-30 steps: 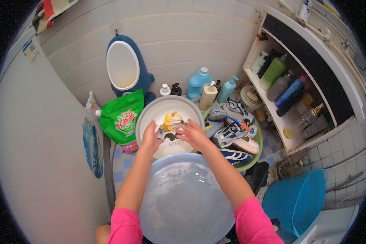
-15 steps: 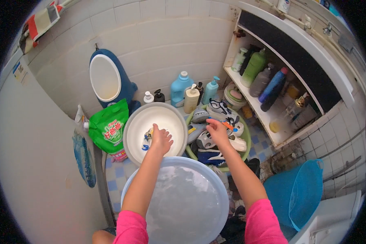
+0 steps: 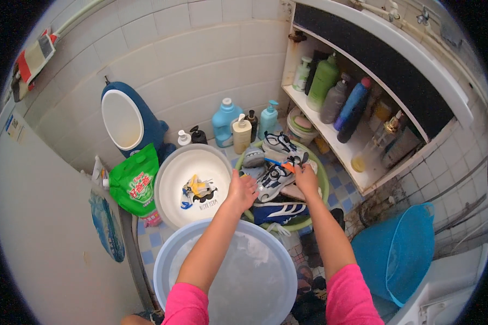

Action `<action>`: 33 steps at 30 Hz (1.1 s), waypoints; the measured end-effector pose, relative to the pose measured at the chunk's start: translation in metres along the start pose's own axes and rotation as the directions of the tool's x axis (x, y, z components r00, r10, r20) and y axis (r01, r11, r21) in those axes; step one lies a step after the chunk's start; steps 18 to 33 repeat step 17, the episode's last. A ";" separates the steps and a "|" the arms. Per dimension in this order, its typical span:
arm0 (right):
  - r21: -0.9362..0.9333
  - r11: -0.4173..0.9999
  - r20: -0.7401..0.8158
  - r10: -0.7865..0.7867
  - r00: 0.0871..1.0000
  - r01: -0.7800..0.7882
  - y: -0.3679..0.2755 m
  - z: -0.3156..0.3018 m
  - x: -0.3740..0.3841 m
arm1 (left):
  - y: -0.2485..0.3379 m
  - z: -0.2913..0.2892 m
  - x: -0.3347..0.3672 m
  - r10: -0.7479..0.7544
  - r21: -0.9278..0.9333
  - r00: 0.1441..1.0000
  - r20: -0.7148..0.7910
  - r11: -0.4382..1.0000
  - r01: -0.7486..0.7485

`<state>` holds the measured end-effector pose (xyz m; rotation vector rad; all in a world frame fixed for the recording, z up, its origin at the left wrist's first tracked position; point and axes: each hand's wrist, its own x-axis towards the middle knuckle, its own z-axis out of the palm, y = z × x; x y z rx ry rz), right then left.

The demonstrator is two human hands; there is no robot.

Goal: The person washes socks by hand in a basin of soapy water, scrubbing them and placing them into an adjacent basin.

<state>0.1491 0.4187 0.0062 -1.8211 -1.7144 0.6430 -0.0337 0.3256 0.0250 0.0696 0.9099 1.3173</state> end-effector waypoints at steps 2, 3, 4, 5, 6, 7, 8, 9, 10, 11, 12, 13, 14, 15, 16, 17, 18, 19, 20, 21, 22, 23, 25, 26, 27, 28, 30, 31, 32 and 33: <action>0.239 0.953 0.211 0.134 0.968 -0.184 0.009 -0.002 0.006 | -0.006 0.003 0.005 -0.007 0.008 1.000 0.005 1.000 0.007; 0.416 0.822 0.437 0.195 0.878 -0.390 0.008 -0.003 0.006 | -0.007 0.002 0.007 -0.013 0.010 1.000 -0.006 1.000 0.013; 0.441 0.758 0.528 0.214 0.822 -0.480 0.008 -0.004 0.004 | -0.009 0.001 0.009 -0.020 0.011 1.000 -0.015 1.000 0.020; 0.442 0.757 0.528 0.215 0.822 -0.482 0.009 -0.003 0.002 | -0.011 0.002 0.011 -0.021 0.013 1.000 -0.015 1.000 0.021; 0.496 0.671 0.579 0.218 0.786 -0.552 0.010 -0.003 0.000 | -0.013 0.004 0.013 -0.043 0.005 0.999 -0.011 0.999 0.043; 0.538 0.576 0.628 0.213 0.748 -0.616 0.011 -0.004 -0.003 | -0.016 0.006 0.015 -0.064 -0.004 0.998 -0.006 0.998 0.064; 0.539 0.575 0.626 0.215 0.750 -0.615 0.012 -0.004 -0.007 | -0.018 0.011 0.015 -0.066 -0.003 0.998 -0.004 0.998 0.066; 0.614 0.445 0.669 0.147 0.729 -0.652 0.014 -0.004 -0.011 | -0.020 0.017 0.014 -0.063 0.045 0.998 -0.009 0.997 0.063; 0.665 0.303 0.698 0.071 0.712 -0.682 0.015 -0.004 -0.016 | -0.022 0.022 0.013 -0.059 0.092 0.998 -0.014 0.994 0.060; 0.665 0.303 0.699 0.069 0.712 -0.683 0.011 -0.004 -0.022 | -0.024 0.023 0.014 -0.057 0.092 0.998 -0.014 0.994 0.058; 0.670 0.283 0.719 -0.016 0.695 -0.687 0.007 -0.004 -0.028 | -0.026 0.024 0.016 -0.027 0.183 0.999 0.042 0.983 0.019; 0.673 0.263 0.732 -0.101 0.674 -0.692 0.003 -0.005 -0.033 | -0.027 0.024 0.017 -0.002 0.270 0.995 0.100 0.963 -0.025; 0.680 0.280 0.729 -0.166 0.664 -0.678 0.001 -0.006 -0.038 | -0.024 0.028 0.015 -0.035 0.276 0.977 0.208 0.961 -0.024; 0.682 0.280 0.728 -0.164 0.666 -0.676 0.000 -0.005 -0.040 | -0.024 0.027 0.020 -0.037 0.276 0.977 0.211 0.961 -0.023; 0.671 0.338 0.738 -0.221 0.638 -0.660 0.000 -0.003 -0.041 | -0.026 0.023 0.030 -0.054 0.346 0.971 0.235 0.938 -0.032; 0.661 0.395 0.748 -0.277 0.603 -0.639 -0.001 -0.001 -0.043 | -0.027 0.020 0.039 -0.071 0.414 0.964 0.256 0.909 -0.043; 0.661 0.395 0.748 -0.277 0.603 -0.639 -0.001 -0.001 -0.043 | -0.027 0.020 0.039 -0.071 0.414 0.964 0.256 0.909 -0.043; 0.661 0.395 0.748 -0.277 0.603 -0.639 -0.001 -0.001 -0.043 | -0.027 0.020 0.039 -0.071 0.414 0.964 0.256 0.909 -0.043; 0.661 0.395 0.748 -0.277 0.603 -0.639 -0.001 -0.001 -0.043 | -0.027 0.020 0.039 -0.071 0.414 0.964 0.256 0.909 -0.043; 0.661 0.395 0.748 -0.277 0.603 -0.639 -0.001 -0.001 -0.043 | -0.027 0.020 0.039 -0.071 0.414 0.964 0.256 0.909 -0.043; 0.661 0.395 0.748 -0.277 0.603 -0.639 -0.001 -0.001 -0.043 | -0.027 0.020 0.039 -0.071 0.414 0.964 0.256 0.909 -0.043; 0.661 0.395 0.748 -0.277 0.603 -0.639 -0.001 -0.001 -0.043 | -0.027 0.020 0.039 -0.071 0.414 0.964 0.256 0.909 -0.043; 0.661 0.395 0.748 -0.277 0.603 -0.639 -0.001 -0.001 -0.043 | -0.027 0.020 0.039 -0.071 0.414 0.964 0.256 0.909 -0.043; 0.661 0.395 0.748 -0.277 0.603 -0.639 -0.001 -0.001 -0.043 | -0.027 0.020 0.039 -0.071 0.414 0.964 0.256 0.909 -0.043; 0.661 0.395 0.748 -0.277 0.603 -0.639 -0.001 -0.001 -0.043 | -0.027 0.020 0.039 -0.071 0.414 0.964 0.256 0.909 -0.043; 0.661 0.395 0.748 -0.277 0.603 -0.639 -0.001 -0.001 -0.043 | -0.027 0.020 0.039 -0.071 0.414 0.964 0.256 0.909 -0.043; 0.661 0.395 0.748 -0.277 0.603 -0.639 -0.001 -0.001 -0.043 | -0.027 0.020 0.039 -0.071 0.414 0.964 0.256 0.909 -0.043; 0.661 0.395 0.748 -0.277 0.603 -0.639 -0.001 -0.001 -0.043 | -0.027 0.020 0.039 -0.071 0.414 0.964 0.256 0.909 -0.043; 0.661 0.395 0.748 -0.277 0.603 -0.639 -0.001 -0.001 -0.043 | -0.027 0.020 0.039 -0.071 0.414 0.964 0.256 0.909 -0.043; 0.661 0.395 0.748 -0.277 0.603 -0.639 -0.001 -0.001 -0.043 | -0.027 0.020 0.039 -0.071 0.414 0.964 0.256 0.909 -0.043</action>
